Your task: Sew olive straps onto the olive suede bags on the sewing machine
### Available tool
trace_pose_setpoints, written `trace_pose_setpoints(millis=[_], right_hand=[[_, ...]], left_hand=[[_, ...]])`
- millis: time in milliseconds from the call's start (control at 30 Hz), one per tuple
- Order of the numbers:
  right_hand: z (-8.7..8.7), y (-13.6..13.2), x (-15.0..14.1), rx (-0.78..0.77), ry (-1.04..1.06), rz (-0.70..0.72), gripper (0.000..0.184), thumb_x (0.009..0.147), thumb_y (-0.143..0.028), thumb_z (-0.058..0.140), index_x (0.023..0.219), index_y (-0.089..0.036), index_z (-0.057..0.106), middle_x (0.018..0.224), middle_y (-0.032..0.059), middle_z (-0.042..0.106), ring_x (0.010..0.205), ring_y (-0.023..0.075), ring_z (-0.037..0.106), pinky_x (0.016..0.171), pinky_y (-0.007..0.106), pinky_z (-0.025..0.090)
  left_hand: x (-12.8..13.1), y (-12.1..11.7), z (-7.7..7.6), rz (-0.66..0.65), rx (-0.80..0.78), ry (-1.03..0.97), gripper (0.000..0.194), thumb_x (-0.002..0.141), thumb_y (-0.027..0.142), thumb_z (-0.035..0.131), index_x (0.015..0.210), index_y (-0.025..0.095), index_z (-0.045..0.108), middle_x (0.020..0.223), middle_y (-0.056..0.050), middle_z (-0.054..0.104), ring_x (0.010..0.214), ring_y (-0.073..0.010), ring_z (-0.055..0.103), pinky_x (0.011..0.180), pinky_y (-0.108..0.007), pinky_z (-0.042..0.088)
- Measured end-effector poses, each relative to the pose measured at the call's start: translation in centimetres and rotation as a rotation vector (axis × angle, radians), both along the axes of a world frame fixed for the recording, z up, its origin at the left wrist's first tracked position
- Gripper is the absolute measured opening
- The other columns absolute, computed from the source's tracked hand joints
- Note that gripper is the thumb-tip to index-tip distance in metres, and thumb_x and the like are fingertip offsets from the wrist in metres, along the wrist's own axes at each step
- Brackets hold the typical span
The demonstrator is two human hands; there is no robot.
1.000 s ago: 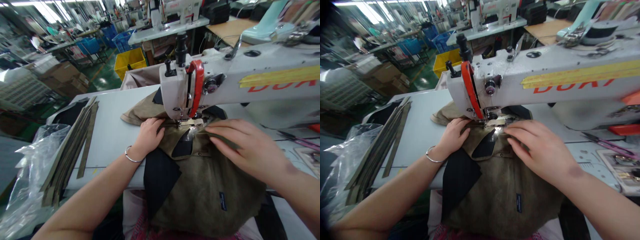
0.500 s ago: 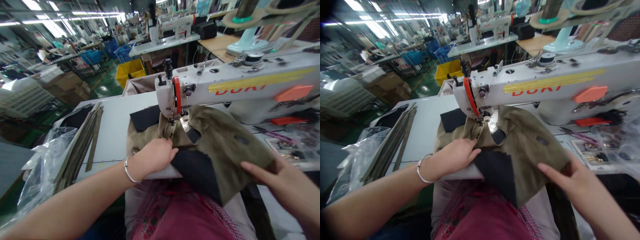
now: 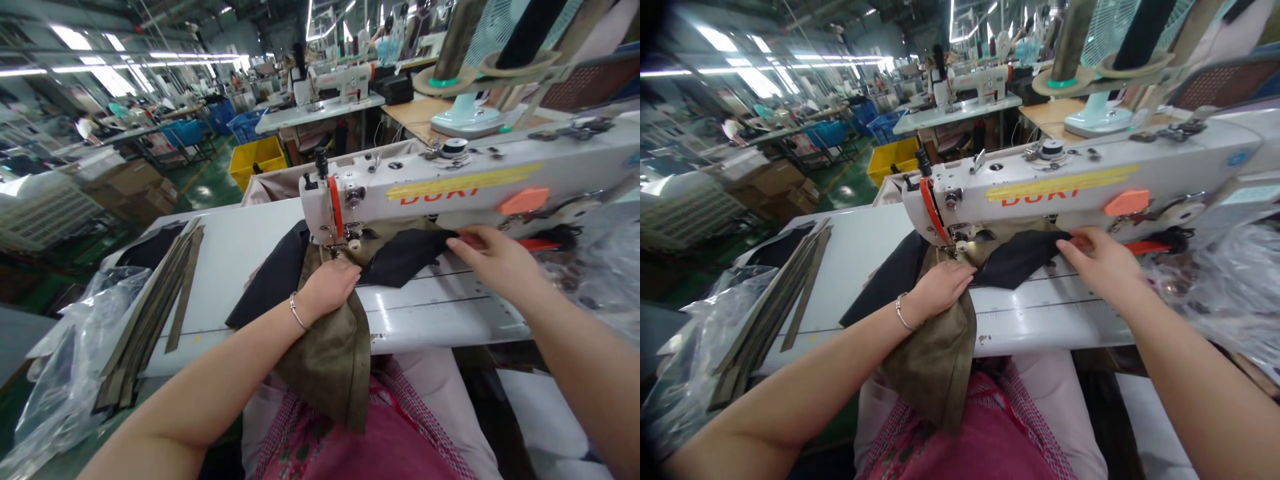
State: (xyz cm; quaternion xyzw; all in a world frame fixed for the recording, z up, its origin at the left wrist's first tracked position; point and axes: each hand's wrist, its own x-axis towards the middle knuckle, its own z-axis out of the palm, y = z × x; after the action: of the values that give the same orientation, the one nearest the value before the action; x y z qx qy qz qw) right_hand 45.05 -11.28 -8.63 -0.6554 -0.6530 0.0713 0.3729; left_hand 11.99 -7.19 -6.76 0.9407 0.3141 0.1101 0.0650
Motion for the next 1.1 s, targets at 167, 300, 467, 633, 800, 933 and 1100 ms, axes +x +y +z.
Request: trace_pose_setpoints(millis=[167, 300, 467, 633, 800, 933, 1100], right_hand=[[1.1, 1.7, -2.6, -0.2, -0.071, -0.075, 0.061, 0.089, -0.064, 0.041, 0.124, -0.017, 0.058, 0.113, 0.0145, 0.067, 0.1, 0.03, 0.064, 0.079, 0.042, 0.051], [1.3, -0.4, -2.5, -0.456, -0.046, 0.058, 0.058, 0.089, -0.067, 0.037, 0.079, -0.021, 0.071, 0.066, 0.006, 0.068, 0.059, 0.0219, 0.064, 0.057, 0.033, 0.049], [0.7, -1.9, -0.7, -0.379, -0.052, -0.12, 0.045, 0.077, -0.063, 0.058, 0.084, -0.02, 0.069, 0.079, 0.0107, 0.068, 0.073, 0.0279, 0.064, 0.068, 0.041, 0.049], [-0.5, 0.5, -1.3, -0.286, 0.169, -0.189, 0.051, 0.067, -0.061, 0.069, 0.095, -0.018, 0.069, 0.093, 0.015, 0.069, 0.094, 0.0347, 0.062, 0.084, 0.05, 0.047], [-1.0, 2.6, -3.5, -0.254, 0.558, -0.017, 0.043, 0.084, -0.056, 0.048, 0.103, -0.02, 0.064, 0.093, 0.0102, 0.071, 0.082, 0.0241, 0.066, 0.067, 0.038, 0.054], [1.7, 0.8, -5.0, -0.188, 0.674, 0.05, 0.025, 0.074, -0.042, 0.065, 0.09, -0.023, 0.064, 0.084, 0.0035, 0.068, 0.073, 0.0192, 0.063, 0.063, 0.032, 0.051], [7.6, -7.0, -5.9, 0.117, 0.014, -0.023, 0.009, 0.08, -0.028, 0.061, 0.086, -0.029, 0.068, 0.083, -0.0009, 0.063, 0.074, 0.0169, 0.059, 0.069, 0.032, 0.045]], left_hand=[[1.1, 1.3, -0.3, 0.06, -0.087, -0.074, 0.029, 0.097, 0.025, 0.039, 0.109, 0.019, 0.064, 0.103, -0.007, 0.07, 0.096, -0.0209, 0.066, 0.089, -0.035, 0.05], [0.5, 2.0, -0.9, 0.067, -0.203, -0.147, 0.025, 0.093, 0.019, 0.042, 0.1, 0.022, 0.066, 0.096, 0.001, 0.071, 0.088, -0.015, 0.066, 0.083, -0.026, 0.05], [-0.4, 2.0, -1.7, 0.064, -0.319, -0.228, 0.023, 0.091, 0.021, 0.043, 0.099, 0.021, 0.065, 0.088, 0.001, 0.07, 0.079, -0.0132, 0.064, 0.075, -0.024, 0.049], [-0.2, 2.4, -2.0, 0.058, -0.378, -0.245, 0.025, 0.093, 0.028, 0.043, 0.097, 0.019, 0.065, 0.081, 0.001, 0.067, 0.072, -0.0119, 0.062, 0.068, -0.021, 0.046], [0.3, 2.3, -2.3, 0.052, -0.349, -0.215, 0.019, 0.087, 0.02, 0.05, 0.1, 0.019, 0.064, 0.07, 0.002, 0.063, 0.063, -0.0126, 0.058, 0.063, -0.023, 0.043], [0.5, 1.0, -2.4, 0.001, -0.279, -0.211, 0.024, 0.081, 0.025, 0.062, 0.104, 0.018, 0.059, 0.079, -0.002, 0.064, 0.074, -0.0168, 0.06, 0.072, -0.027, 0.047], [0.6, -0.1, -2.7, -0.052, -0.188, -0.222, 0.041, 0.085, 0.025, 0.059, 0.124, 0.017, 0.05, 0.122, -0.012, 0.057, 0.117, -0.0249, 0.052, 0.103, -0.042, 0.04]])
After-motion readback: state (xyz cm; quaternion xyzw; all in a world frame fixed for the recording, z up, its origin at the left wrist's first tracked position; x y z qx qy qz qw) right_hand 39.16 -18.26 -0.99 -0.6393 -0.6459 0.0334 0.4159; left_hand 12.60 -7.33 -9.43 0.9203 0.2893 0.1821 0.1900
